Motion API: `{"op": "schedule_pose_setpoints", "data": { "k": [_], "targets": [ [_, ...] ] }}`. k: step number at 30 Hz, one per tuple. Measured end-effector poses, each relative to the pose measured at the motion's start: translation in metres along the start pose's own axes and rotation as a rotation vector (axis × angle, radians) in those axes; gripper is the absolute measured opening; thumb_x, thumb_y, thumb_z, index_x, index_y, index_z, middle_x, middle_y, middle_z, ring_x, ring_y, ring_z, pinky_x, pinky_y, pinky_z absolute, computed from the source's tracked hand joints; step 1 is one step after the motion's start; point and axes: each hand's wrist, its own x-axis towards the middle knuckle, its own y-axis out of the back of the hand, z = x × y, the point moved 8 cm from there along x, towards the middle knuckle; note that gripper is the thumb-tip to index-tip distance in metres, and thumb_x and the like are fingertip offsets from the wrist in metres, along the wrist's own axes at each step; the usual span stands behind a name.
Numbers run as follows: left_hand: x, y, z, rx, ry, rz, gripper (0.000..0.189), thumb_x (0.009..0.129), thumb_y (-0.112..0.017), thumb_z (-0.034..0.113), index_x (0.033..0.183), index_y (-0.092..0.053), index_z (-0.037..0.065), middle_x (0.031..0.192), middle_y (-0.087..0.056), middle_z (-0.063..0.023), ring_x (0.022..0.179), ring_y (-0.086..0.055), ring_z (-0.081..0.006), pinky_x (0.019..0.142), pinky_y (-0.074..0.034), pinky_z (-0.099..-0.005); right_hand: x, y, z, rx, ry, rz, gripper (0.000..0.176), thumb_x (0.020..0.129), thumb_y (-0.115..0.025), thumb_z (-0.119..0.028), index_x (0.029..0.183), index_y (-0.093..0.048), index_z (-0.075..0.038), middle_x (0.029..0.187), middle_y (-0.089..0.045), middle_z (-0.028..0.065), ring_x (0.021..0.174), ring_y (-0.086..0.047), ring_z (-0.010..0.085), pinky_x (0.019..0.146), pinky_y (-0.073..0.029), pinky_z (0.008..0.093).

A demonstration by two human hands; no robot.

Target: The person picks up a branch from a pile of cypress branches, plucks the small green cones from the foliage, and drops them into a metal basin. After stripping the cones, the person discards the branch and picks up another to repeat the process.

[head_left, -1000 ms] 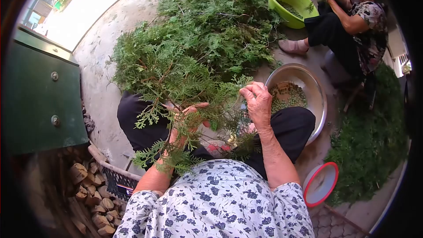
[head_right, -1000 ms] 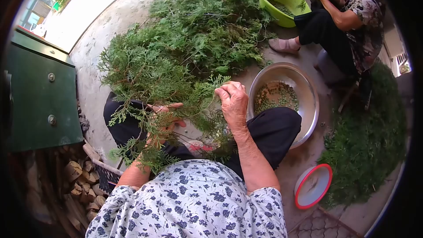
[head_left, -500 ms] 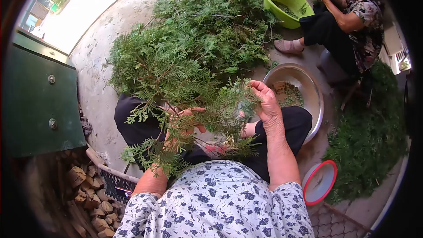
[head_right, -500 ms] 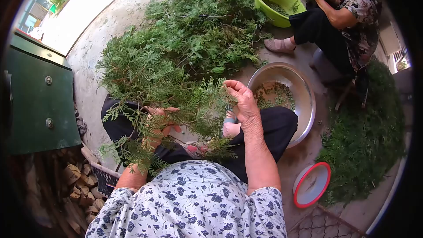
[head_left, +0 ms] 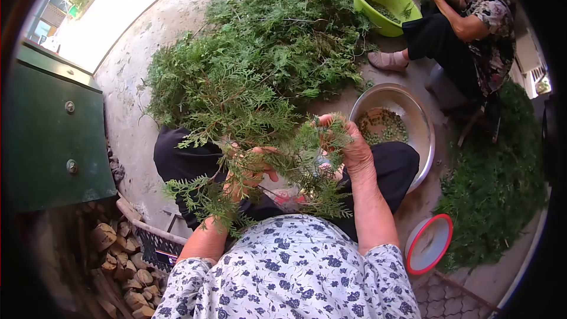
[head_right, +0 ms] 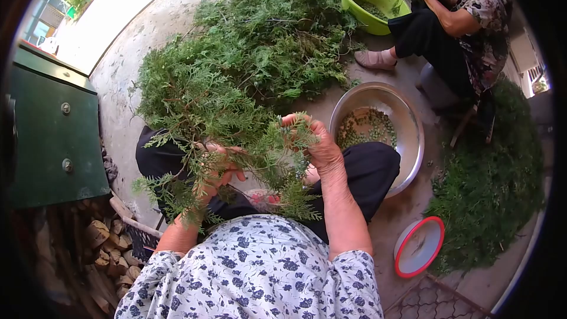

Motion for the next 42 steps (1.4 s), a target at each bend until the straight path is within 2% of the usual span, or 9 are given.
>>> {"op": "schedule_pose_setpoints", "data": {
  "k": [10,13,19,21,26,29,34,36,42],
  "targets": [
    [-0.002,0.003,-0.010,-0.307,0.167,0.115,0.055,0.088,-0.045,0.053,0.108,-0.057,0.004,0.061,-0.060,-0.0162,0.035,-0.031,-0.0049,0.036,-0.024,-0.0180,0.000,0.020,0.000,-0.225,0.120,0.266,0.017,0.081,-0.056,0.000,0.096,-0.061,-0.007,0.088,-0.061,-0.0020,0.074,-0.055,0.0062,0.065,-0.046,0.0231],
    [-0.002,0.005,-0.006,-0.278,0.149,0.123,0.049,0.089,-0.046,0.049,0.106,-0.059,0.004,0.059,-0.059,-0.0150,0.036,-0.032,-0.0050,0.037,-0.024,-0.0181,-0.006,0.015,-0.023,-0.721,0.446,0.362,0.023,0.074,-0.052,0.008,0.094,-0.059,-0.003,0.087,-0.061,0.0063,0.076,-0.060,0.0196,0.068,-0.047,0.0287],
    [0.007,0.001,-0.002,-0.035,-0.083,0.016,0.065,0.088,-0.044,0.051,0.123,-0.046,-0.003,0.075,-0.059,-0.0218,0.059,-0.058,-0.0156,0.043,-0.041,-0.0160,-0.019,-0.012,-0.039,-1.298,0.643,0.513,0.024,0.074,-0.048,0.008,0.094,-0.057,0.000,0.086,-0.058,0.0126,0.079,-0.059,0.0282,0.072,-0.046,0.0332],
    [0.007,0.007,-0.021,-0.332,0.027,0.048,0.057,0.089,-0.045,0.047,0.117,-0.052,-0.002,0.069,-0.060,-0.0164,0.057,-0.055,-0.0115,0.043,-0.036,-0.0153,-0.022,-0.013,-0.040,-1.318,0.672,0.561,0.023,0.074,-0.048,0.008,0.093,-0.057,0.000,0.085,-0.056,0.0145,0.079,-0.057,0.0329,0.071,-0.046,0.0352],
    [-0.004,0.023,-0.007,-0.075,0.024,0.181,0.046,0.092,-0.043,0.043,0.095,-0.060,0.000,0.070,-0.060,-0.0125,0.048,-0.045,-0.0096,0.044,-0.031,-0.0206,-0.023,0.027,-0.054,-1.366,0.699,0.662,0.015,0.080,-0.055,0.001,0.095,-0.055,-0.002,0.080,-0.055,0.0113,0.069,-0.057,0.0276,0.061,-0.045,0.0366],
    [-0.008,0.022,0.001,-0.018,0.023,0.176,0.052,0.092,-0.036,0.051,0.089,-0.058,0.004,0.062,-0.059,-0.0110,0.044,-0.032,-0.0052,0.044,-0.027,-0.0207,-0.003,0.055,-0.011,0.038,0.223,0.379,0.010,0.089,-0.053,-0.008,0.098,-0.056,-0.004,0.075,-0.058,0.0023,0.060,-0.054,0.0076,0.053,-0.045,0.0244],
    [-0.006,0.046,-0.042,-0.291,0.135,0.235,0.048,0.093,-0.039,0.047,0.101,-0.058,0.004,0.065,-0.059,-0.0105,0.044,-0.035,-0.0066,0.044,-0.030,-0.0203,0.000,0.049,0.001,0.327,0.170,0.309,0.016,0.087,-0.055,-0.008,0.103,-0.055,-0.005,0.079,-0.060,0.0044,0.063,-0.055,0.0102,0.055,-0.047,0.0253],
    [-0.003,0.067,-0.052,0.943,-0.086,0.266,0.047,0.093,-0.041,0.046,0.105,-0.058,0.004,0.064,-0.058,-0.0106,0.046,-0.039,-0.0073,0.044,-0.031,-0.0206,0.000,0.045,0.002,0.383,0.175,0.259,0.017,0.085,-0.054,-0.006,0.102,-0.055,-0.004,0.084,-0.060,0.0055,0.069,-0.057,0.0126,0.059,-0.049,0.0270],
    [-0.008,0.023,-0.005,0.035,0.109,0.161,0.050,0.088,-0.050,0.044,0.106,-0.058,-0.002,0.068,-0.061,-0.0165,0.056,-0.059,-0.0196,0.048,-0.044,-0.0285,0.005,0.028,-0.002,0.394,0.161,0.204,0.015,0.085,-0.056,-0.011,0.098,-0.054,-0.003,0.090,-0.061,0.0071,0.078,-0.060,0.0152,0.067,-0.050,0.0253]
  ]
}}
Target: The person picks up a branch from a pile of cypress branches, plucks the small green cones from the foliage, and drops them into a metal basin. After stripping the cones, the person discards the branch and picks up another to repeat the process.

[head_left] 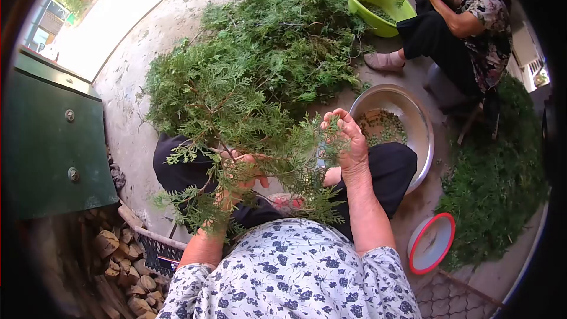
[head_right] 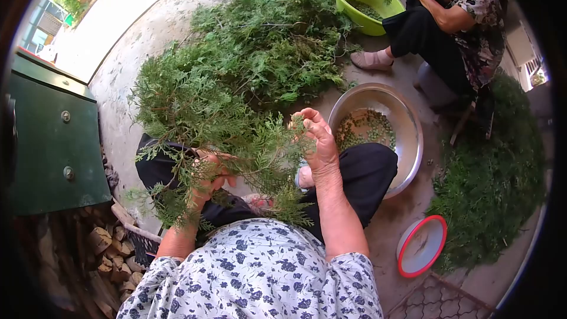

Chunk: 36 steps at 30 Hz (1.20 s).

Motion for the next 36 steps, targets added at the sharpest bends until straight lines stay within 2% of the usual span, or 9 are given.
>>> {"op": "schedule_pose_setpoints", "data": {
  "k": [3,14,17,21,24,28,32,33,36],
  "targets": [
    [-0.002,-0.012,0.015,-0.115,-0.091,-0.006,0.051,0.087,-0.053,0.046,0.101,-0.060,-0.003,0.061,-0.059,-0.0098,0.052,-0.057,-0.0166,0.044,-0.038,-0.0246,0.008,-0.004,0.011,-0.144,-0.104,-0.169,0.034,0.085,-0.061,-0.027,0.103,-0.053,0.001,0.087,-0.060,0.0078,0.082,-0.060,0.0126,0.065,-0.053,0.0241],
    [0.002,-0.004,0.000,-0.115,-0.063,0.034,0.052,0.089,-0.047,0.046,0.098,-0.058,-0.004,0.060,-0.059,-0.0128,0.045,-0.041,-0.0082,0.042,-0.030,-0.0210,0.005,-0.015,0.018,-0.331,-0.115,-0.158,0.019,0.084,-0.062,-0.013,0.098,-0.060,0.000,0.079,-0.063,0.0024,0.071,-0.059,0.0061,0.054,-0.048,0.0187],
    [0.003,-0.003,0.016,0.129,-0.095,0.077,0.055,0.090,-0.047,0.046,0.097,-0.057,-0.007,0.059,-0.059,-0.0121,0.044,-0.041,-0.0080,0.043,-0.031,-0.0216,0.009,-0.004,0.000,-0.464,0.076,0.020,0.014,0.084,-0.062,-0.011,0.094,-0.061,-0.001,0.078,-0.060,0.0015,0.063,-0.055,0.0043,0.051,-0.044,0.0174],
    [0.015,0.017,-0.002,-0.250,-0.073,0.075,0.058,0.089,-0.041,0.054,0.062,-0.054,0.004,0.051,-0.051,-0.0120,0.036,-0.033,-0.0105,0.041,-0.030,-0.0233,0.009,0.030,-0.049,-0.438,0.289,0.279,0.006,0.087,-0.057,-0.007,0.089,-0.059,-0.002,0.066,-0.050,-0.0022,0.050,-0.043,0.0035,0.040,-0.034,0.0168],
    [0.015,0.018,0.020,-0.387,-0.095,0.207,0.055,0.090,-0.039,0.054,0.065,-0.053,0.006,0.054,-0.054,-0.0142,0.033,-0.032,-0.0111,0.040,-0.031,-0.0238,0.002,0.047,-0.087,-0.673,0.358,0.372,0.006,0.086,-0.057,-0.007,0.089,-0.060,-0.002,0.066,-0.051,-0.0020,0.050,-0.044,0.0038,0.039,-0.035,0.0168],
    [0.029,0.030,0.026,-0.552,-0.153,0.255,0.049,0.092,-0.037,0.052,0.085,-0.054,0.007,0.062,-0.058,-0.0159,0.033,-0.035,-0.0106,0.040,-0.037,-0.0247,-0.022,0.068,-0.150,-1.137,0.431,0.578,0.011,0.082,-0.056,-0.001,0.091,-0.062,-0.004,0.073,-0.056,-0.0004,0.054,-0.048,0.0037,0.043,-0.040,0.0179],
    [0.040,0.044,0.020,-0.632,-0.207,0.287,0.053,0.092,-0.035,0.053,0.101,-0.053,0.004,0.070,-0.060,-0.0139,0.039,-0.041,-0.0103,0.046,-0.044,-0.0274,-0.048,0.113,-0.210,-1.829,0.549,0.652,0.024,0.073,-0.056,-0.001,0.096,-0.063,-0.004,0.087,-0.062,0.0089,0.080,-0.058,0.0220,0.074,-0.047,0.0323],
    [0.042,0.044,0.020,-0.634,-0.213,0.285,0.053,0.092,-0.035,0.053,0.101,-0.053,0.004,0.070,-0.060,-0.0139,0.039,-0.041,-0.0103,0.046,-0.044,-0.0274,-0.059,0.109,-0.215,-1.841,0.461,0.723,0.027,0.072,-0.057,-0.004,0.099,-0.063,-0.004,0.097,-0.060,0.0140,0.095,-0.056,0.0287,0.087,-0.042,0.0348],
    [0.045,0.045,0.022,-0.655,-0.255,0.301,0.053,0.093,-0.033,0.051,0.103,-0.053,0.004,0.076,-0.063,-0.0150,0.041,-0.043,-0.0100,0.047,-0.046,-0.0280,-0.073,0.146,-0.235,-1.824,0.414,0.793,0.027,0.076,-0.057,-0.007,0.102,-0.063,-0.003,0.102,-0.060,0.0142,0.096,-0.056,0.0275,0.085,-0.044,0.0358]
  ]
}}
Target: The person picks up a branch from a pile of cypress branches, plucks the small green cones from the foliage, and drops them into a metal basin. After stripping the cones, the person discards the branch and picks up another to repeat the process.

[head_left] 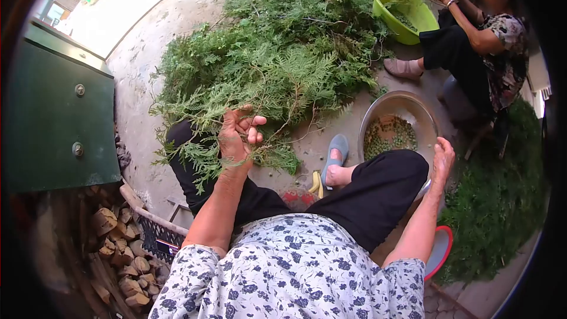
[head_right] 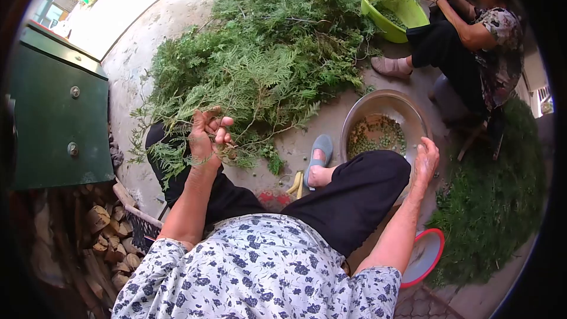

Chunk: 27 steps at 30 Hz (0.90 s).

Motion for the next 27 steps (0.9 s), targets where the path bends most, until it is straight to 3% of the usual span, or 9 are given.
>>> {"op": "schedule_pose_setpoints", "data": {
  "k": [3,7,10,13,15,19,22,25,27],
  "targets": [
    [-0.001,-0.005,-0.002,0.005,-0.014,0.018,0.051,0.094,-0.033,0.050,0.104,-0.053,0.003,0.078,-0.063,-0.0164,0.042,-0.045,-0.0103,0.049,-0.046,-0.0277,0.001,0.004,0.021,0.029,-0.089,0.088,0.026,0.078,-0.055,-0.006,0.102,-0.063,-0.002,0.102,-0.061,0.0136,0.096,-0.057,0.0258,0.085,-0.044,0.0350],
    [0.001,-0.010,-0.008,0.016,-0.040,0.001,0.052,0.093,-0.034,0.050,0.108,-0.050,0.002,0.084,-0.063,-0.0175,0.046,-0.049,-0.0117,0.053,-0.049,-0.0285,-0.026,-0.003,-0.063,0.253,0.016,0.083,0.023,0.081,-0.053,-0.006,0.101,-0.062,0.001,0.095,-0.064,0.0123,0.089,-0.060,0.0223,0.081,-0.045,0.0315],
    [0.002,-0.011,-0.013,0.001,-0.054,-0.051,0.053,0.092,-0.035,0.050,0.110,-0.048,0.003,0.093,-0.063,-0.0192,0.055,-0.058,-0.0157,0.058,-0.052,-0.0309,-0.063,-0.044,-0.137,0.554,0.060,-0.192,0.016,0.083,-0.053,-0.006,0.093,-0.064,0.001,0.082,-0.065,0.0081,0.074,-0.060,0.0141,0.070,-0.047,0.0270],
    [0.000,-0.022,-0.019,-0.081,-0.034,-0.107,0.052,0.092,-0.035,0.050,0.113,-0.048,0.004,0.102,-0.061,-0.0207,0.077,-0.066,-0.0236,0.067,-0.055,-0.0330,-0.112,-0.089,-0.207,0.556,0.236,-0.513,0.016,0.082,-0.055,-0.007,0.092,-0.063,0.002,0.084,-0.064,0.0111,0.077,-0.061,0.0178,0.072,-0.046,0.0280],
    [-0.001,-0.024,-0.019,-0.068,-0.030,-0.095,0.052,0.092,-0.035,0.050,0.113,-0.048,0.004,0.104,-0.061,-0.0200,0.080,-0.065,-0.0240,0.069,-0.055,-0.0333,-0.140,-0.110,-0.242,0.606,0.323,-0.656,0.017,0.082,-0.056,-0.008,0.094,-0.063,0.002,0.089,-0.063,0.0121,0.082,-0.061,0.0199,0.076,-0.045,0.0285],
    [-0.004,-0.027,-0.018,-0.028,-0.032,-0.107,0.052,0.092,-0.034,0.051,0.113,-0.048,0.005,0.108,-0.061,-0.0180,0.088,-0.064,-0.0240,0.073,-0.054,-0.0333,-0.170,-0.134,-0.283,0.678,0.425,-0.723,0.018,0.083,-0.057,-0.009,0.097,-0.062,0.002,0.092,-0.063,0.0118,0.084,-0.061,0.0209,0.076,-0.045,0.0279],
    [-0.006,-0.031,-0.014,0.012,-0.043,-0.105,0.053,0.091,-0.035,0.052,0.113,-0.047,0.006,0.107,-0.061,-0.0172,0.089,-0.064,-0.0226,0.074,-0.053,-0.0316,-0.179,-0.145,-0.297,0.688,0.392,-0.814,0.020,0.083,-0.059,-0.010,0.098,-0.062,0.002,0.090,-0.064,0.0098,0.082,-0.060,0.0171,0.074,-0.046,0.0269],
    [-0.011,-0.034,-0.011,0.059,-0.030,-0.128,0.059,0.088,-0.040,0.057,0.118,-0.045,0.006,0.107,-0.063,-0.0124,0.094,-0.061,-0.0193,0.082,-0.045,-0.0310,-0.187,-0.160,-0.295,0.842,0.030,-1.058,0.017,0.084,-0.062,-0.013,0.095,-0.064,0.000,0.087,-0.060,-0.0010,0.078,-0.051,0.0067,0.072,-0.041,0.0219],
    [-0.012,-0.037,-0.008,0.051,-0.035,-0.142,0.059,0.088,-0.041,0.057,0.118,-0.045,0.006,0.107,-0.063,-0.0122,0.094,-0.061,-0.0192,0.082,-0.045,-0.0313,-0.187,-0.166,-0.295,0.886,0.036,-1.062,0.017,0.083,-0.063,-0.014,0.092,-0.065,0.000,0.082,-0.059,-0.0016,0.074,-0.051,0.0061,0.068,-0.041,0.0221]
  ]
}}
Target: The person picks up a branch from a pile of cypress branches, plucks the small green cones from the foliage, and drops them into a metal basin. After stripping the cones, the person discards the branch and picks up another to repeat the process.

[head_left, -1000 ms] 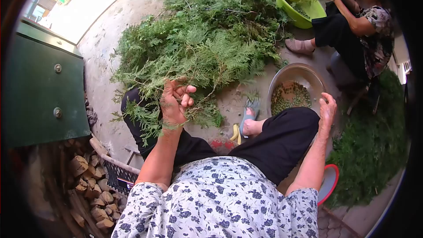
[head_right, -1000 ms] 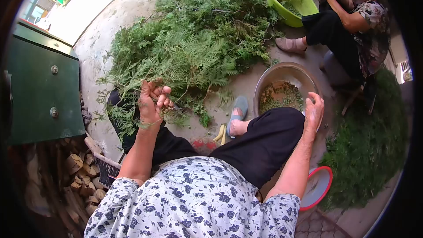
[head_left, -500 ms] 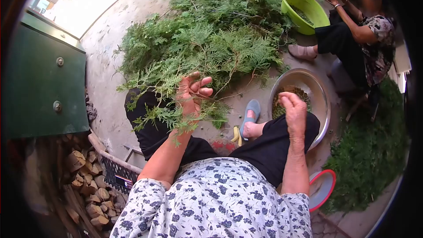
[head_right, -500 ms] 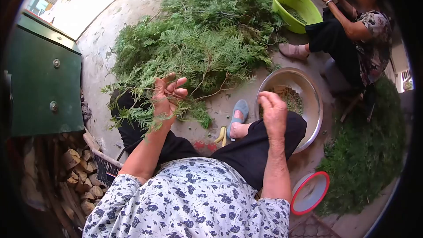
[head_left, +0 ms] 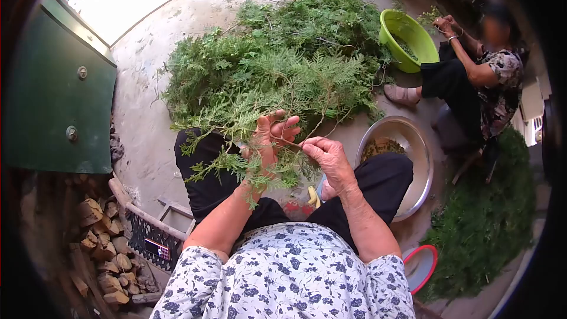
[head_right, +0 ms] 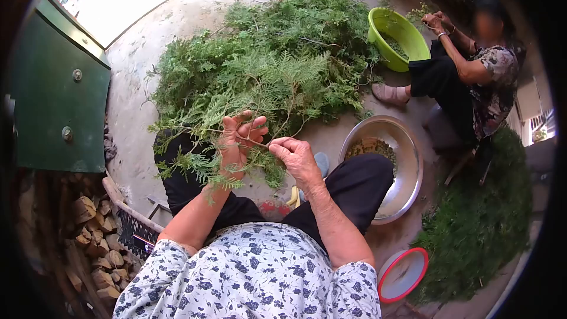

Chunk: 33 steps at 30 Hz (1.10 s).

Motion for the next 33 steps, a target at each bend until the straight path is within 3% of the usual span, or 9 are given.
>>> {"op": "schedule_pose_setpoints", "data": {
  "k": [11,15,17,21,23,24,25,29,33],
  "targets": [
    [-0.007,-0.012,0.011,-0.158,-0.034,-0.196,0.061,0.086,-0.050,0.052,0.123,-0.043,0.005,0.116,-0.058,-0.0130,0.094,-0.060,-0.0206,0.083,-0.047,-0.0352,0.014,-0.015,0.010,0.231,-0.050,-0.135,0.013,0.084,-0.061,-0.009,0.093,-0.064,0.000,0.085,-0.065,0.0026,0.075,-0.056,0.0092,0.073,-0.045,0.0244],
    [-0.004,-0.009,0.032,0.266,-0.040,-0.273,0.058,0.087,-0.056,0.039,0.129,-0.039,0.002,0.116,-0.057,-0.0147,0.096,-0.059,-0.0223,0.086,-0.046,-0.0356,0.020,0.000,-0.015,0.174,0.066,-0.048,0.012,0.084,-0.062,-0.009,0.092,-0.066,-0.001,0.080,-0.063,-0.0007,0.073,-0.053,0.0066,0.069,-0.042,0.0197],
    [-0.002,-0.004,0.029,0.271,0.104,-0.446,0.040,0.085,-0.062,0.030,0.113,-0.058,0.002,0.106,-0.060,-0.0057,0.093,-0.056,-0.0126,0.083,-0.043,-0.0273,0.026,0.021,-0.017,0.153,0.085,0.029,0.012,0.084,-0.062,-0.009,0.092,-0.066,-0.001,0.077,-0.062,-0.0011,0.070,-0.053,0.0052,0.065,-0.042,0.0183],
    [0.004,0.002,0.054,1.306,0.086,-0.692,0.037,0.079,-0.065,0.025,0.109,-0.059,0.004,0.098,-0.064,-0.0084,0.088,-0.059,-0.0232,0.072,-0.047,-0.0314,0.039,0.063,-0.047,0.010,0.248,0.221,0.012,0.085,-0.061,-0.010,0.091,-0.066,-0.001,0.075,-0.060,-0.0031,0.066,-0.050,0.0041,0.062,-0.040,0.0183],
    [0.002,0.008,0.082,1.568,0.394,-0.589,0.029,0.078,-0.066,0.028,0.095,-0.064,0.004,0.087,-0.065,-0.0086,0.080,-0.061,-0.0263,0.069,-0.048,-0.0320,0.044,0.082,-0.060,-0.140,0.258,0.286,0.011,0.085,-0.061,-0.010,0.090,-0.066,-0.001,0.074,-0.059,-0.0039,0.066,-0.049,0.0039,0.062,-0.039,0.0186],
    [0.011,0.009,0.086,1.690,-0.112,-0.789,0.026,0.078,-0.065,0.027,0.082,-0.065,0.002,0.072,-0.065,-0.0078,0.064,-0.062,-0.0214,0.060,-0.050,-0.0307,0.047,0.090,-0.064,-0.198,0.264,0.313,0.011,0.085,-0.061,-0.010,0.089,-0.066,-0.001,0.073,-0.057,-0.0047,0.065,-0.047,0.0042,0.060,-0.038,0.0190],
    [0.023,0.029,0.105,1.388,0.283,-0.345,0.022,0.080,-0.063,0.023,0.081,-0.064,0.001,0.065,-0.063,-0.0077,0.053,-0.059,-0.0153,0.054,-0.049,-0.0277,0.052,0.097,-0.068,-0.258,0.290,0.289,0.009,0.084,-0.061,-0.006,0.087,-0.066,0.000,0.072,-0.057,-0.0037,0.065,-0.046,0.0048,0.060,-0.038,0.0199],
    [0.069,0.044,0.151,0.886,0.012,-0.110,0.022,0.087,-0.059,0.024,0.092,-0.064,0.003,0.073,-0.064,-0.0010,0.058,-0.059,-0.0084,0.054,-0.046,-0.0222,0.056,0.077,-0.091,-0.970,0.311,-0.051,0.009,0.077,-0.060,-0.007,0.082,-0.065,0.000,0.069,-0.062,0.0115,0.060,-0.058,0.0163,0.059,-0.045,0.0281],
    [0.112,0.057,0.155,0.672,-0.040,0.080,0.020,0.086,-0.059,0.024,0.090,-0.064,0.005,0.074,-0.066,-0.0041,0.058,-0.061,-0.0080,0.052,-0.045,-0.0196,0.055,0.031,-0.037,-1.356,0.214,-0.590,0.008,0.074,-0.061,-0.013,0.073,-0.064,-0.005,0.067,-0.062,0.0111,0.065,-0.061,0.0268,0.061,-0.047,0.0361]
  ]
}}
